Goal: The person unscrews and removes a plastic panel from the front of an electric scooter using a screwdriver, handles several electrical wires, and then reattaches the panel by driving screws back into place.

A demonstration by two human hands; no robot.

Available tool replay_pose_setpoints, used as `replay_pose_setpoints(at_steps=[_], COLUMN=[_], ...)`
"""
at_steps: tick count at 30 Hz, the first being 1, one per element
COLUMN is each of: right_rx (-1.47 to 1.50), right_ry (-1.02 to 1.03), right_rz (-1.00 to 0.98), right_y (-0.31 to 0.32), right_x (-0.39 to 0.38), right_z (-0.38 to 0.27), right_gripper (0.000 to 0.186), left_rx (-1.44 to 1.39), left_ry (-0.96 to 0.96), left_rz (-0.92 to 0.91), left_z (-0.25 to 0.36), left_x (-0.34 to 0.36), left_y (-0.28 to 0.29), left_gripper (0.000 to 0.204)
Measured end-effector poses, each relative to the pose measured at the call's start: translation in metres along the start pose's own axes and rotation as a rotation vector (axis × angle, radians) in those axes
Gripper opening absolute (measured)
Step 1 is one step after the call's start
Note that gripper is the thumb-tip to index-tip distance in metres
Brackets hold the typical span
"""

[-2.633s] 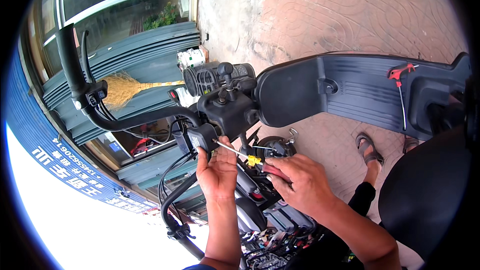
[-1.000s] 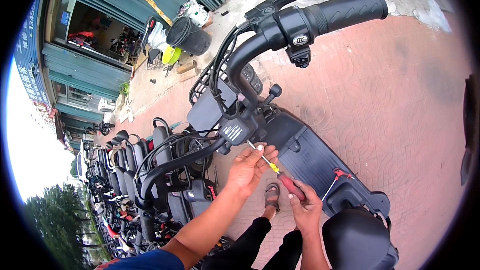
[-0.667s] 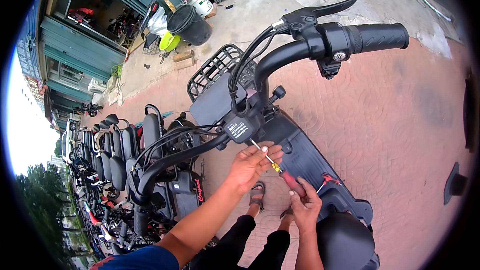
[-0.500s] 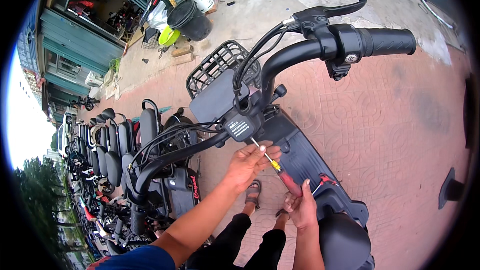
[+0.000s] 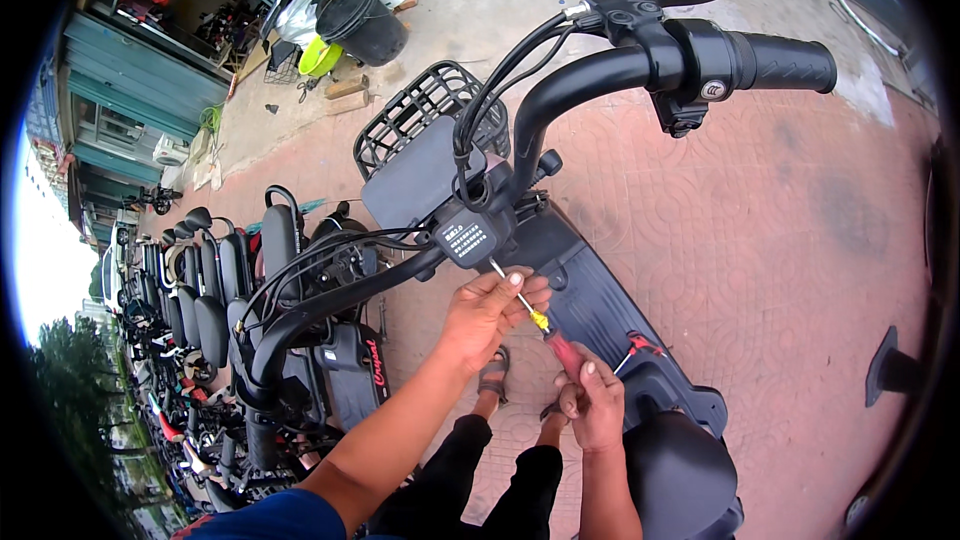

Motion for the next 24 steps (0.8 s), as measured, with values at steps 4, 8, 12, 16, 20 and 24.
replay_pose_setpoints(at_steps=[4, 8, 12, 16, 20, 24], right_rx=[0.305, -0.116, 0.378, -0.311, 0.512, 0.014], right_ry=[-0.33, 0.254, -0.466, 0.588, -0.332, 0.257], right_rz=[0.036, 0.099, -0.058, 0.045, -0.443, -0.107], right_y=[-0.005, 0.003, 0.017, 0.003, 0.021, 0.0], right_x=[0.007, 0.008, 0.018, 0.02, 0.026, 0.013], right_z=[-0.005, 0.019, 0.01, 0.02, 0.017, 0.011], right_gripper=[0.059, 0.052, 0.051, 0.057, 0.051, 0.055], left_rx=[0.018, 0.13, 0.047, 0.152, 0.067, 0.107], left_ry=[-0.027, -0.044, -0.044, -0.051, -0.057, -0.055], left_rz=[-0.056, 0.057, 0.029, 0.006, 0.001, -0.02], left_z=[0.007, 0.002, 0.005, 0.003, 0.004, 0.007], left_x=[-0.005, 0.0, -0.006, -0.001, -0.003, -0.002], left_y=[-0.009, 0.0, -0.013, -0.005, -0.004, -0.006], left_gripper=[0.033, 0.033, 0.034, 0.037, 0.037, 0.037])
Point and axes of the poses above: each hand's wrist, its own x-axis towards the middle knuckle, its own y-axis out of the back of the hand, z = x × y, the point moved 1 cm from there along x, towards the middle knuckle, and after that the axes turned 13 degrees about z, right-handed, at the moved point
